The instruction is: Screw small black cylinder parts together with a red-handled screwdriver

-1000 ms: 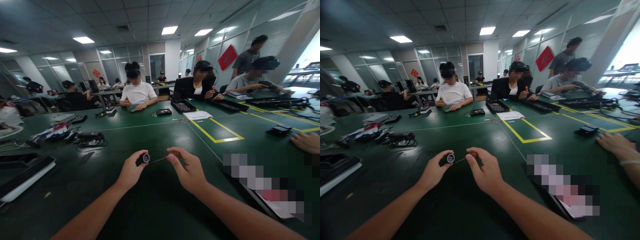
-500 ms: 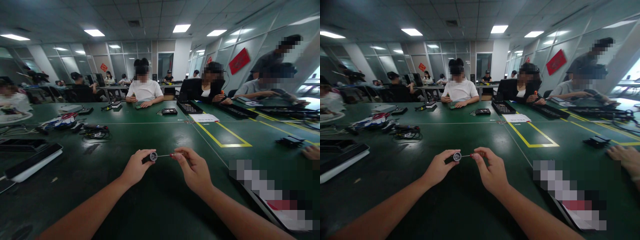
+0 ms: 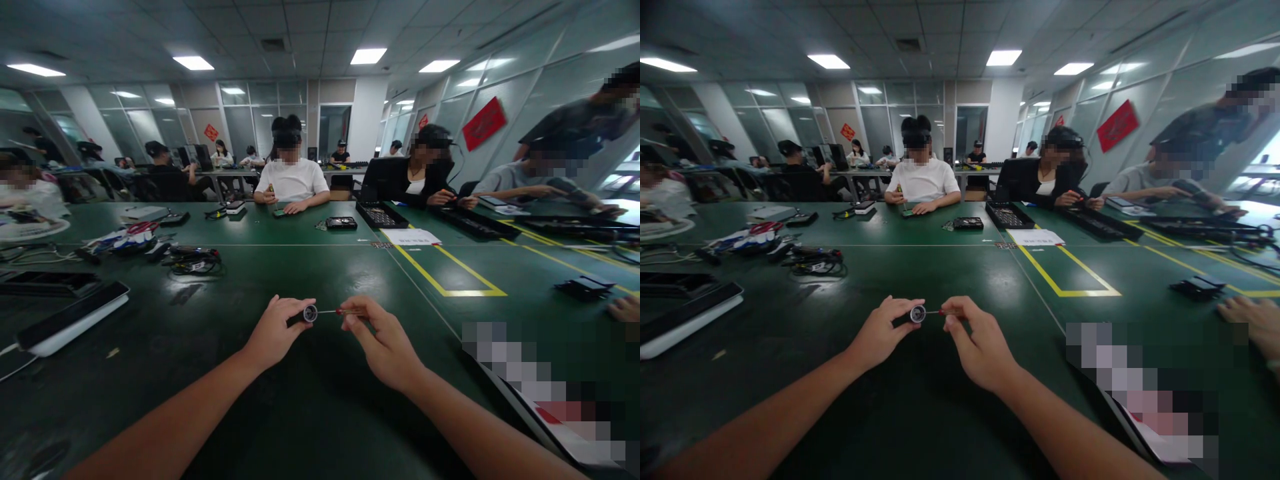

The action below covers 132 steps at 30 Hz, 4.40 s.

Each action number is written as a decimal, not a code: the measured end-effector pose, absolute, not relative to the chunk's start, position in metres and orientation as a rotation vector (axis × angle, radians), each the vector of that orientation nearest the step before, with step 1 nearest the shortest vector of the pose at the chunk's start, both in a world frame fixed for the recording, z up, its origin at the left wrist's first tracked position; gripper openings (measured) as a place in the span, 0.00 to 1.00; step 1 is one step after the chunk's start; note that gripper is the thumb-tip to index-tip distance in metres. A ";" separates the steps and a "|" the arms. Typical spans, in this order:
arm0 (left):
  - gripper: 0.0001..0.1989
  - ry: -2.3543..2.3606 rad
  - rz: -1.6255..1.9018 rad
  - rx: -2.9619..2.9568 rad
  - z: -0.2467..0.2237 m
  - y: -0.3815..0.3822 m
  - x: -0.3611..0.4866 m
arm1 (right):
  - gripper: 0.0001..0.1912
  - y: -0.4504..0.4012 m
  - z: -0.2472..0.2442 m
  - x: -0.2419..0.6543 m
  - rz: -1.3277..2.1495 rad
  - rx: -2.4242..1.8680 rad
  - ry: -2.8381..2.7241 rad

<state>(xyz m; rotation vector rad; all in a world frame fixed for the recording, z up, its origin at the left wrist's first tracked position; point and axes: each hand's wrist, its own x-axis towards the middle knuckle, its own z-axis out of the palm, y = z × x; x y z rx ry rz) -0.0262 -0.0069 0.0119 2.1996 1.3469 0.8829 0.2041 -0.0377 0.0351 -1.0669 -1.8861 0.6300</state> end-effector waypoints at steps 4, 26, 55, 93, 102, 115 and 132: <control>0.19 1.349 0.845 2.255 0.012 -0.008 -0.026 | 0.13 -0.036 0.034 0.204 0.530 -1.149 -1.873; 0.19 1.308 0.720 2.347 0.011 -0.012 -0.022 | 0.18 -0.034 0.033 0.200 0.403 -1.351 -1.849; 0.21 1.372 0.709 2.349 0.010 -0.012 -0.020 | 0.15 -0.038 0.034 0.200 0.472 -1.311 -1.820; 0.21 1.371 0.735 2.350 0.013 -0.011 -0.020 | 0.17 -0.009 0.011 0.203 1.018 -1.092 -1.133; 0.22 1.413 0.693 2.355 0.015 -0.012 -0.018 | 0.14 -0.025 0.023 0.199 0.675 -1.184 -1.526; 0.22 1.404 0.629 2.368 0.016 -0.012 -0.014 | 0.09 -0.032 0.031 0.202 0.275 -1.218 -1.822; 0.22 1.389 0.594 2.376 0.016 -0.013 -0.014 | 0.08 -0.032 0.034 0.200 0.357 -1.196 -1.817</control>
